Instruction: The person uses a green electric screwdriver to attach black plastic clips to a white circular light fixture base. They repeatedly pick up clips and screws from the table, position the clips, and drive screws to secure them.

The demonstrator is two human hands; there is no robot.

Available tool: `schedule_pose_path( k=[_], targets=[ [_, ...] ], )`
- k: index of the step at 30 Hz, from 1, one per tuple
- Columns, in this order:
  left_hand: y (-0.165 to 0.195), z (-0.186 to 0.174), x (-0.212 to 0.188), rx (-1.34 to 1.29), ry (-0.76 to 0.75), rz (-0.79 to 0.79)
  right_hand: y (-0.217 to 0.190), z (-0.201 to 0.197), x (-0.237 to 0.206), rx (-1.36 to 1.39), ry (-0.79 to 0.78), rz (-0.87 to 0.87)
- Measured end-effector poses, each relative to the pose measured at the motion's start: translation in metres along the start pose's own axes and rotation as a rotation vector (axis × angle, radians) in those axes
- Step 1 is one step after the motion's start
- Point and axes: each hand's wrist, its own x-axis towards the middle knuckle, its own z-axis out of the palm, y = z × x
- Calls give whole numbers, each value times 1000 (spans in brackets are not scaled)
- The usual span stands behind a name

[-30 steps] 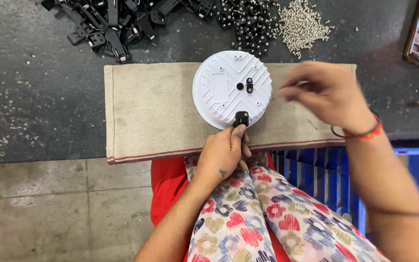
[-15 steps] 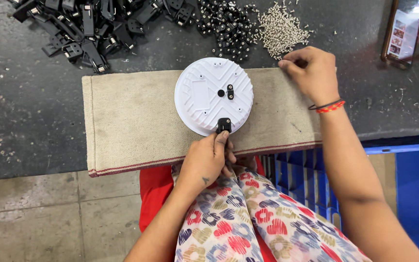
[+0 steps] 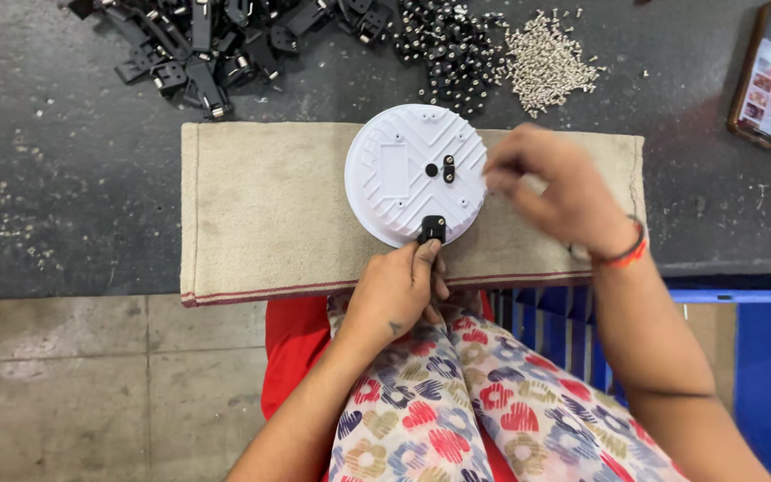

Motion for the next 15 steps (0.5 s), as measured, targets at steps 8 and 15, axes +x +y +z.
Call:
schedule_pose_path(
  k=[8, 15],
  targets=[
    [0, -1, -2, 0, 19, 19, -58, 21, 27, -210, -275, -283],
    [1, -2, -2, 32, 18, 30, -57, 17, 39, -142, -364, -88]
  ],
)
